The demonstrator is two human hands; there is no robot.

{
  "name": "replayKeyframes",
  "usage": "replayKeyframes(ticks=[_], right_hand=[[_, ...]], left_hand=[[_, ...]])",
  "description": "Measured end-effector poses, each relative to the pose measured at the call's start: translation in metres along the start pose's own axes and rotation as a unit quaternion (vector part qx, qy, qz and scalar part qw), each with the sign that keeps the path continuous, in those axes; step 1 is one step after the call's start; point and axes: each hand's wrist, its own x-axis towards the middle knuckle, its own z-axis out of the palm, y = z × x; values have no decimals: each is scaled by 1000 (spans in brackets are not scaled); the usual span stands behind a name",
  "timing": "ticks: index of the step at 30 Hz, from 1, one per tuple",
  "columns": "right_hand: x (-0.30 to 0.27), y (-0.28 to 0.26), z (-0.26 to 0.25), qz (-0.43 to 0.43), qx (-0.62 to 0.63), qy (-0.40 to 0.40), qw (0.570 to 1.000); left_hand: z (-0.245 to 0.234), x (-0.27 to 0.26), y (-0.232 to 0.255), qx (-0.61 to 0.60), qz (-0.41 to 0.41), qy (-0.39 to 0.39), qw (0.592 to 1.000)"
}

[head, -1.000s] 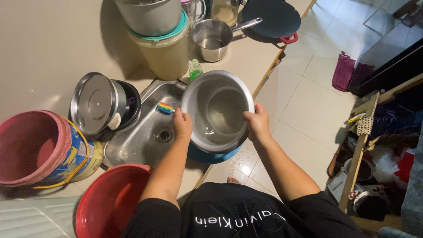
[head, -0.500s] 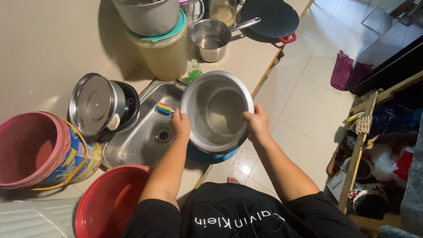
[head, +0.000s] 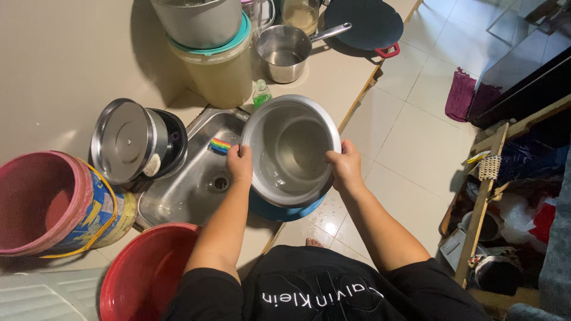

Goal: The person rinses the inner pot of a rice cooker in the sink, then wipes a flat pan lid with a yellow cloth, wipes the rice cooker body and its lid, and wipes the metal steamer accessories before stacking them on the counter.

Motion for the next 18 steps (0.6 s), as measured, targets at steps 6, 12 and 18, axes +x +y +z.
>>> replayKeyframes(ticks=[6,12,18], right_hand=[[2,1,4,-10,-11,1,1000],[0,6,6,-23,-12,-30,999],[3,13,4,-24,-7,-27,999]], left_hand=[[0,3,-5,-18,61,2,998],[3,-7,19,94,-35,36,994],[-1,-20,41,226,43,58,972]])
